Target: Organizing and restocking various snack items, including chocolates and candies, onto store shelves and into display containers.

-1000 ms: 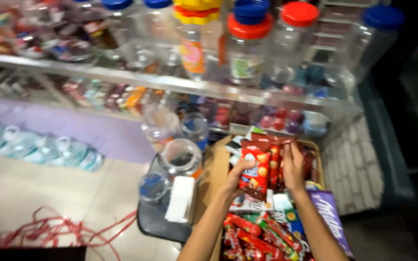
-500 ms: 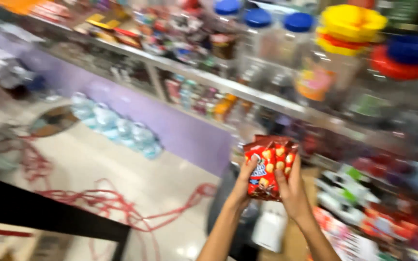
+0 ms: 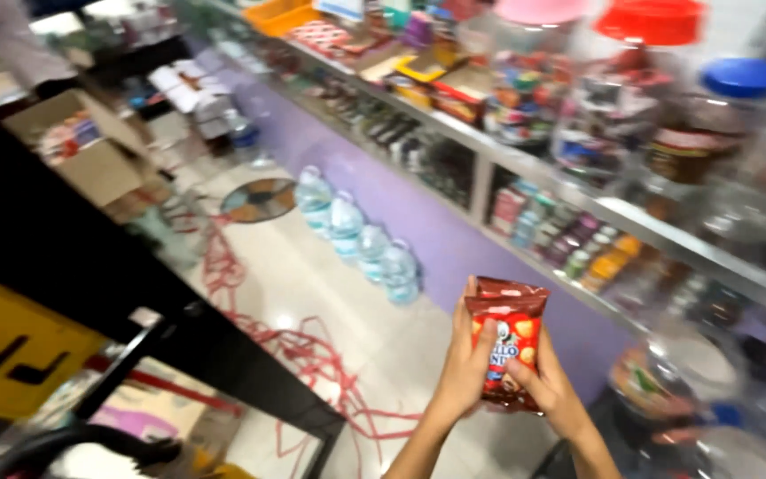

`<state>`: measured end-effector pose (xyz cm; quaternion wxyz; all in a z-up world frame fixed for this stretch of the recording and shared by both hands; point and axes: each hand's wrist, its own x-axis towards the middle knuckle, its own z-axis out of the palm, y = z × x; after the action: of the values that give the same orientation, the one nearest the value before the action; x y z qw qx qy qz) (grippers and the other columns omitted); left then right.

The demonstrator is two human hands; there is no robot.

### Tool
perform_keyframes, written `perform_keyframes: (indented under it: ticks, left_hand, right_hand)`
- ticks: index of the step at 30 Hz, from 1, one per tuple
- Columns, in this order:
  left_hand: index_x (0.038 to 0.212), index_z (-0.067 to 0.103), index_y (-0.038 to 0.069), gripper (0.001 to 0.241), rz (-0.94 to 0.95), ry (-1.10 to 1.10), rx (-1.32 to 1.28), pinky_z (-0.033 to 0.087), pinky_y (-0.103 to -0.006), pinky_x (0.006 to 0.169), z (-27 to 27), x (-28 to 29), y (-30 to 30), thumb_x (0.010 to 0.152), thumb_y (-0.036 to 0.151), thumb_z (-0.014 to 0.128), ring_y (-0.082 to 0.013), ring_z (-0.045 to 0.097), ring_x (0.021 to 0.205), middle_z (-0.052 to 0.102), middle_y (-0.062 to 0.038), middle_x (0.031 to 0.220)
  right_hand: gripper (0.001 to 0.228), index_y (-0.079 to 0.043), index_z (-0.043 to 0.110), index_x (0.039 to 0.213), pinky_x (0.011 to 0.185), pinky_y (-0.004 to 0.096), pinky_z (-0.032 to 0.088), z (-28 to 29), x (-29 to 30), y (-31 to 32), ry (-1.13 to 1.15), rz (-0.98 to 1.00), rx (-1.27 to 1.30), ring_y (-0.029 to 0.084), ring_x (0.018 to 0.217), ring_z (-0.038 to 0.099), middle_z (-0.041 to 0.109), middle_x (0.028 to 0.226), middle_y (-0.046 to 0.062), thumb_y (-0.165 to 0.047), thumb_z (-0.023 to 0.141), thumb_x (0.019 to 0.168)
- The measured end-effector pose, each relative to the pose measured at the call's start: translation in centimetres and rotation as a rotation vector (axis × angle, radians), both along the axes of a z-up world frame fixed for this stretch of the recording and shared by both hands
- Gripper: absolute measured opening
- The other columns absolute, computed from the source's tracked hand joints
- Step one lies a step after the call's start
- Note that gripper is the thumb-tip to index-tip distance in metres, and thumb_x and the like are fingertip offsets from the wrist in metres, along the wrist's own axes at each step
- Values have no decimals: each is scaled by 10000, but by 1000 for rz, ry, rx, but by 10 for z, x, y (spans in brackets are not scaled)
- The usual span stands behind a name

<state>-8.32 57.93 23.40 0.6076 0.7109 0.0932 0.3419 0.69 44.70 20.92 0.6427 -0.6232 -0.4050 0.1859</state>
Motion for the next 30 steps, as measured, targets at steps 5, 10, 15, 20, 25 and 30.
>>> perform_keyframes:
  ticks: [5, 10, 15, 20, 25, 30]
  left_hand:
    - [1562, 435, 66, 559, 110, 139, -43, 352, -368, 1170, -8, -3, 78, 1086, 360, 437, -301, 490, 1344, 500, -192, 1402]
    - [1477, 546, 66, 489, 196, 102, -83, 402, -355, 1104, -12, 10, 155, 1084, 338, 439, -256, 563, 1261, 581, -144, 1293]
    - [1458, 572, 78, 502, 349, 95, -61, 443, -354, 1056, 3, 52, 227, 1063, 365, 453, -223, 604, 1216, 593, -114, 1251]
    - [1596, 404, 92, 589, 325, 44, -20, 407, -367, 1099, -19, 135, 345, 1102, 409, 459, -248, 537, 1273, 534, -141, 1429]
    - [1652, 33, 191, 823, 156, -78, -488, 444, -345, 809, 9, 151, 451, 1002, 436, 474, -185, 580, 1029, 542, -76, 1424]
    - [1653, -35, 124, 945, 387, -14, -303, 503, -338, 987, 8, 153, 540, 973, 360, 576, -221, 648, 1105, 582, -139, 1404]
  right_hand:
    - [778, -14, 279, 1576, 1149, 370, 335, -2, 5, 77, 53, 83, -54, 229, 1381, 447, 468, 1502, 125, -234, 634, 919]
    - [711, -28, 366, 1539, 1135, 365, 382, -1, 25, 162, -21, 123, -141, 224, 1343, 509, 524, 1457, 112, -215, 663, 920]
    - [792, -77, 307, 1564, 1089, 387, 414, -24, 80, 248, 358, 286, -117, 196, 1296, 520, 537, 1424, 97, -192, 677, 874]
    - [800, -72, 369, 1509, 984, 390, 497, -11, 164, 367, 382, 344, -61, 202, 1179, 596, 595, 1330, 102, -118, 749, 806]
    - [725, -28, 477, 1403, 847, 385, 599, 2, 218, 493, 366, 367, -48, 210, 1002, 698, 693, 1171, 108, -62, 788, 749]
    - [653, -29, 524, 1368, 912, 367, 561, -17, 222, 614, 422, 481, 28, 187, 1036, 694, 703, 1177, 90, -84, 776, 768]
